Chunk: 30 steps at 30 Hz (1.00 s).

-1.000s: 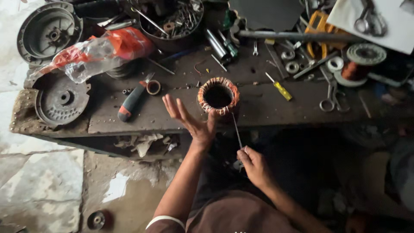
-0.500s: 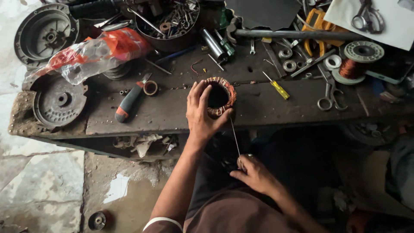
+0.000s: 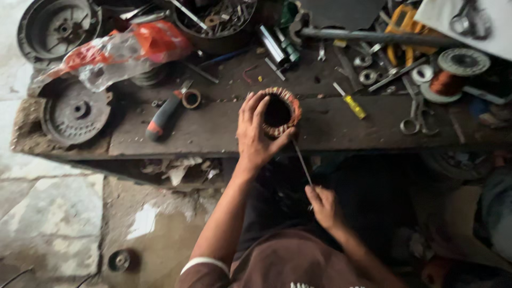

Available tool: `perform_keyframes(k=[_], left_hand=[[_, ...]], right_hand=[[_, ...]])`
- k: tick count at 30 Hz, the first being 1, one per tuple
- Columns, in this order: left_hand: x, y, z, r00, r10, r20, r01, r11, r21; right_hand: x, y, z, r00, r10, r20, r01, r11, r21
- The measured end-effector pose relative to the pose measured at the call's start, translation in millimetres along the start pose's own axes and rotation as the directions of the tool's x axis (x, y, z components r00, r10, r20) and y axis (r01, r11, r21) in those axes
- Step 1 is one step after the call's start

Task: The person winds white wire around a cylindrical copper-wound component, repeatedly threading the wire through slots and pulling it taut. The person rotates the component and adjusts the wire path by hand throughout the process.

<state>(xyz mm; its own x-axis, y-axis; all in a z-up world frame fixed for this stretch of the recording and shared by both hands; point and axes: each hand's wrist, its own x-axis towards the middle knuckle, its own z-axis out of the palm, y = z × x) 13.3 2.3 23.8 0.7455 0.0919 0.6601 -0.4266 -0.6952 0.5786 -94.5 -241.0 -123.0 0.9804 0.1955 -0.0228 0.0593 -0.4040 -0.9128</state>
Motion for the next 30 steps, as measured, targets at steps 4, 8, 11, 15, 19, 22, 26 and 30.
perform_keyframes(k=[4, 8, 11, 15, 19, 22, 26, 30], left_hand=[[-3.6, -5.5, -2.5, 0.998, 0.046, -0.048, -0.046, 0.999, 0.000], [-42.4, 9.0, 3.4, 0.956, 0.235, -0.178, -0.192, 0.955, 0.226], [-96.8, 40.8, 4.2, 0.973, 0.205, -0.107, -0.218, 0.966, -0.138], [-163.5, 68.1, 16.7, 0.942, -0.234, 0.242, 0.309, 0.888, -0.342], [-177.2, 32.9, 30.5, 0.664, -0.284, 0.692, 0.574, 0.787, -0.228], [-183.0, 17.9, 33.9, 0.430, -0.150, 0.890, 0.783, 0.554, -0.284], [-204.2, 15.9, 40.0, 0.245, -0.055, 0.968, 0.827, 0.532, -0.180], [-217.0, 12.5, 41.2, 0.391, -0.050, 0.919, 0.881, 0.311, -0.357]], right_hand=[[3.5, 12.2, -2.8, 0.958, 0.060, 0.280, -0.068, 0.997, 0.021], [-29.2, 26.3, -13.7, 0.861, 0.127, 0.492, -0.240, 0.956, 0.171], [-37.9, 34.6, -20.3, 0.836, 0.097, 0.540, -0.311, 0.894, 0.322], [-42.8, 35.0, -26.4, 0.833, 0.070, 0.549, -0.222, 0.951, 0.216], [-33.2, 16.1, -27.6, 0.798, 0.171, 0.579, -0.409, 0.858, 0.311], [-18.8, -4.4, -32.3, 0.794, 0.141, 0.591, -0.455, 0.782, 0.426], [-7.5, -11.1, -46.8, 0.888, 0.199, 0.414, -0.419, 0.722, 0.551], [2.3, 3.4, -77.6, 0.947, 0.310, 0.083, -0.304, 0.784, 0.541]])
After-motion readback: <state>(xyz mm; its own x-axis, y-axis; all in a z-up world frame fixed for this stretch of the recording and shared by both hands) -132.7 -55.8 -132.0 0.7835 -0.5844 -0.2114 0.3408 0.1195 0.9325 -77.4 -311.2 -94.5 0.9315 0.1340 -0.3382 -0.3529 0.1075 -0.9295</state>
